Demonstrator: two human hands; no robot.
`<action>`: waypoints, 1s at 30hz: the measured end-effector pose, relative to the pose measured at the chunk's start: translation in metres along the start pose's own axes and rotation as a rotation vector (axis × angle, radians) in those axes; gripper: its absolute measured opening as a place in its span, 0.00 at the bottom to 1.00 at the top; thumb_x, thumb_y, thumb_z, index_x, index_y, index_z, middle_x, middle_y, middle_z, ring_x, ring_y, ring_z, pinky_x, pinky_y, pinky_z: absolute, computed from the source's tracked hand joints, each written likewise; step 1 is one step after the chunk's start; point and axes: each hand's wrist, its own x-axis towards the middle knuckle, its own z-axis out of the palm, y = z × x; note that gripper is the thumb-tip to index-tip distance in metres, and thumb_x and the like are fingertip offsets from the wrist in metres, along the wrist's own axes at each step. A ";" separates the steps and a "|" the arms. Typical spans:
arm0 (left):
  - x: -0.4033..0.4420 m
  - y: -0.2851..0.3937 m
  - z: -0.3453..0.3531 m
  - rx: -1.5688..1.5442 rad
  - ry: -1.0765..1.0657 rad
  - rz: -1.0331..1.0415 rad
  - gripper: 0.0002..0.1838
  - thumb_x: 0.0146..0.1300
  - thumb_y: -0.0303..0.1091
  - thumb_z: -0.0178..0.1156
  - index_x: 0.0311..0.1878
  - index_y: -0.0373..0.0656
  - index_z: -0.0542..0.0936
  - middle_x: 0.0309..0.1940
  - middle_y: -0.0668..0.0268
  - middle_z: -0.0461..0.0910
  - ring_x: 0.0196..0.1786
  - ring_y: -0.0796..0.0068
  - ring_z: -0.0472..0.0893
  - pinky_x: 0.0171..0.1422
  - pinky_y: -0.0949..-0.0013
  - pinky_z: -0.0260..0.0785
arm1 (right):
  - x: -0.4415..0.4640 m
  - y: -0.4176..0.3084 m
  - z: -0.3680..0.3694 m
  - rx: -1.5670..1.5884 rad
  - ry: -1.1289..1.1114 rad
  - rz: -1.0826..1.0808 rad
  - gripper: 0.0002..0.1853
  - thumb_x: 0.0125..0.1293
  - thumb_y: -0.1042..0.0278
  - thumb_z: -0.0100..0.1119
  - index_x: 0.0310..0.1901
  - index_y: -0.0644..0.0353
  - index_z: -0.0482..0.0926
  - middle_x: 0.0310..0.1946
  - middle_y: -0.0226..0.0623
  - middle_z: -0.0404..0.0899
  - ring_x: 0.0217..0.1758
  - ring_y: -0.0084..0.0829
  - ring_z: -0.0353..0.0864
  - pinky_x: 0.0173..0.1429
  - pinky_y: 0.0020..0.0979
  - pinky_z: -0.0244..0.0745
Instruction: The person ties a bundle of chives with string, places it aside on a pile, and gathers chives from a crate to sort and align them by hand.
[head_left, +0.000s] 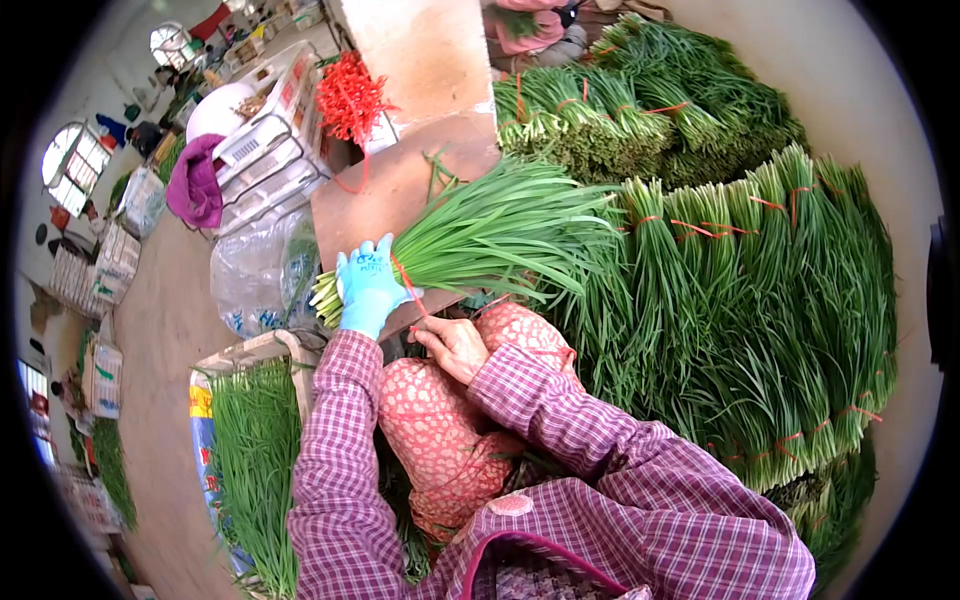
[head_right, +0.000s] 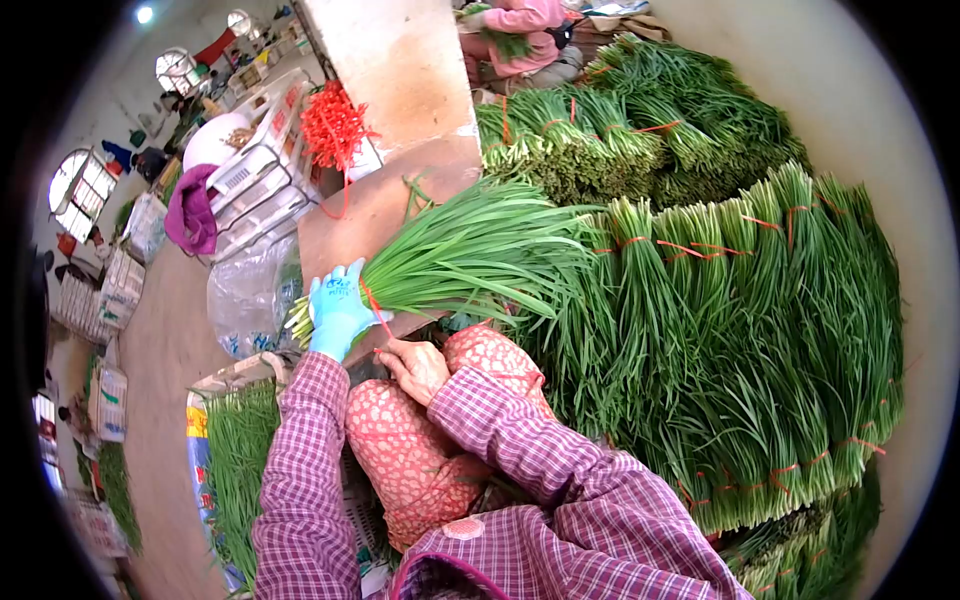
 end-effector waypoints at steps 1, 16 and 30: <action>0.000 0.004 -0.003 0.052 -0.036 0.001 0.59 0.32 0.63 0.76 0.69 0.48 0.63 0.54 0.58 0.74 0.59 0.59 0.74 0.68 0.50 0.57 | 0.001 0.006 0.002 -0.098 0.045 -0.134 0.12 0.69 0.64 0.52 0.42 0.62 0.82 0.25 0.43 0.81 0.29 0.36 0.82 0.36 0.36 0.76; 0.013 0.015 -0.012 0.022 -0.108 0.158 0.66 0.32 0.56 0.78 0.75 0.50 0.51 0.47 0.50 0.79 0.46 0.50 0.81 0.52 0.53 0.74 | 0.039 -0.022 -0.222 -0.529 0.626 -0.329 0.05 0.64 0.66 0.59 0.38 0.53 0.82 0.34 0.34 0.83 0.38 0.35 0.81 0.44 0.33 0.77; 0.016 0.015 -0.009 0.064 -0.104 0.162 0.69 0.30 0.57 0.79 0.75 0.49 0.49 0.43 0.56 0.77 0.45 0.57 0.80 0.54 0.58 0.69 | 0.083 0.066 -0.272 -0.989 0.293 -0.236 0.11 0.63 0.52 0.60 0.40 0.46 0.83 0.35 0.28 0.83 0.45 0.34 0.78 0.59 0.39 0.64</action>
